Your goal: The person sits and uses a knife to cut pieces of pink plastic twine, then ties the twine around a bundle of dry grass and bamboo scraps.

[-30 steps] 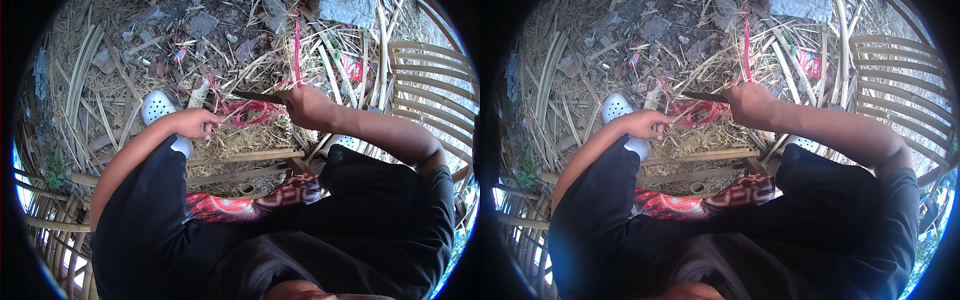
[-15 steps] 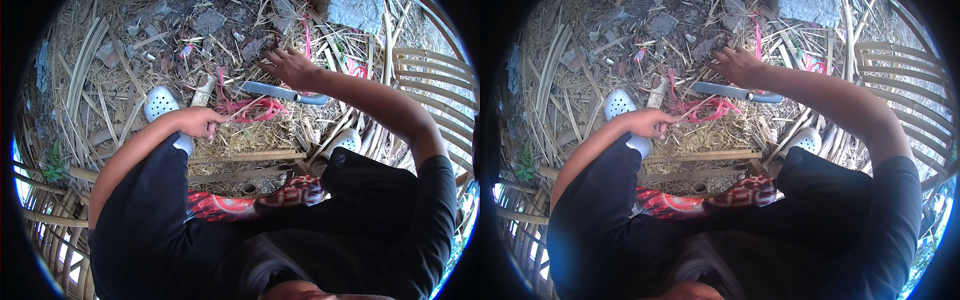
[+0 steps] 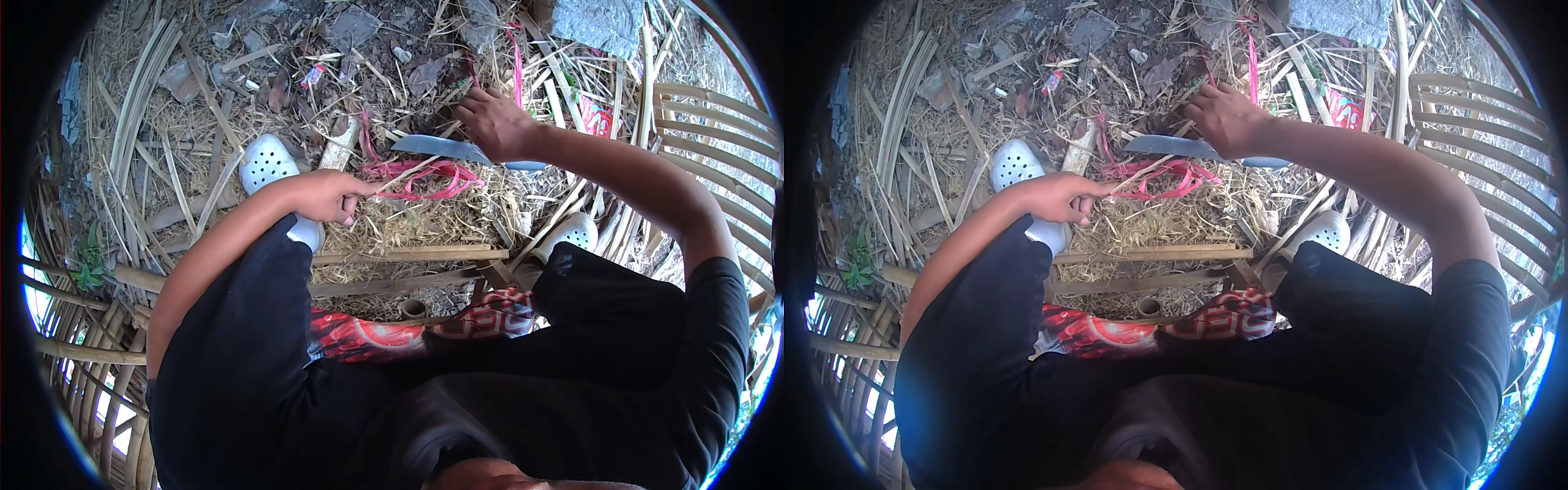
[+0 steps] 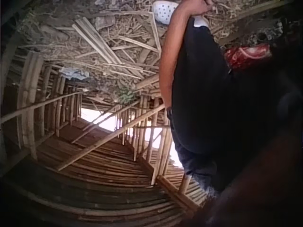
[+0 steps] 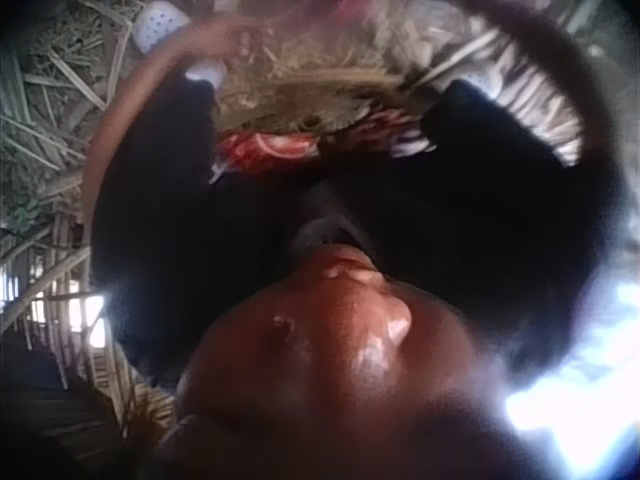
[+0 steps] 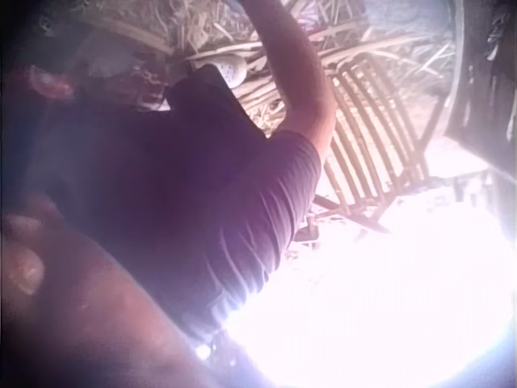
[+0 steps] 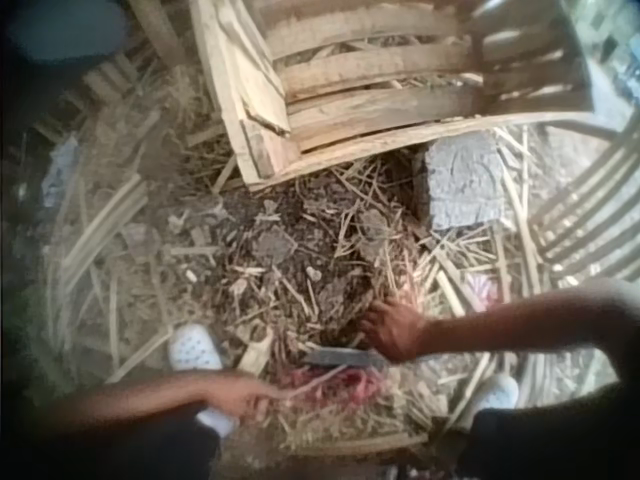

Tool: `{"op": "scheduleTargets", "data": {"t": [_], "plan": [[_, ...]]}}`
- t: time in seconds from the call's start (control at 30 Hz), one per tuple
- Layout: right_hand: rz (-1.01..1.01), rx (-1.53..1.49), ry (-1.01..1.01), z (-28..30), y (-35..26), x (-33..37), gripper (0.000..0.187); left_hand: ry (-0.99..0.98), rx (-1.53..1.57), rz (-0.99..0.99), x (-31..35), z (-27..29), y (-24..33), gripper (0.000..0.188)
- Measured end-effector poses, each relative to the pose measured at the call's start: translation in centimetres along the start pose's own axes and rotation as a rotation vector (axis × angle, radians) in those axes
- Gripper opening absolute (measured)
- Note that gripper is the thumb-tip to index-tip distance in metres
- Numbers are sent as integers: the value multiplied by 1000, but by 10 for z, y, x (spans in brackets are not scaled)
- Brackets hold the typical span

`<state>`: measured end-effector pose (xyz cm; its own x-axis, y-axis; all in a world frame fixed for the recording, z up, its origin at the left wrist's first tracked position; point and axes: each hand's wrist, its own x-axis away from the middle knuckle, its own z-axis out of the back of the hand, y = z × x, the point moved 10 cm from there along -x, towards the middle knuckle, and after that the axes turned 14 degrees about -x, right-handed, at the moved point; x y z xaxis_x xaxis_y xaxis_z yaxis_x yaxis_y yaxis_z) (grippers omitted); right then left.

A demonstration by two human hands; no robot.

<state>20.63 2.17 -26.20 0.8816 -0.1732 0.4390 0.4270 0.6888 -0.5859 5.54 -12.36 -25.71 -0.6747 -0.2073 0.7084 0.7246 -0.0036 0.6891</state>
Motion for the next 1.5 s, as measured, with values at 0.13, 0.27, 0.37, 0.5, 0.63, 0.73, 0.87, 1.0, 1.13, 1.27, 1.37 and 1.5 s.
{"op": "scheduleTargets", "data": {"t": [0.13,0.27,0.37,0.5,0.63,0.73,0.87,1.0,1.13,1.27,1.37,1.5], "plan": [[-69,-226,64,15,1,-8,18,-29,14,16,3,0,4,81],[140,-180,295,29,-11,-6,39,-67,109,-70,3,-6,15,80],[-88,-292,81,14,7,-10,38,-119,153,-68,7,-10,22,81],[24,-292,100,25,-5,7,39,-103,155,-106,11,-7,24,82],[426,-231,318,9,-5,31,31,-53,175,-116,14,-5,18,81],[645,-180,498,23,-27,54,45,-21,198,-101,16,0,17,80],[276,-311,131,-3,-11,46,20,9,220,-64,17,6,16,80],[283,-212,122,-25,-33,65,15,1,252,-87,18,2,17,80],[-12,-179,-176,-72,0,82,22,5,253,-115,11,2,16,81],[86,-56,-163,-43,-10,83,15,7,214,-92,14,6,18,82],[203,-68,473,35,-14,81,12,-27,217,-52,12,4,15,82],[68,-56,562,47,32,70,16,3,229,-62,12,10,16,82]]}}
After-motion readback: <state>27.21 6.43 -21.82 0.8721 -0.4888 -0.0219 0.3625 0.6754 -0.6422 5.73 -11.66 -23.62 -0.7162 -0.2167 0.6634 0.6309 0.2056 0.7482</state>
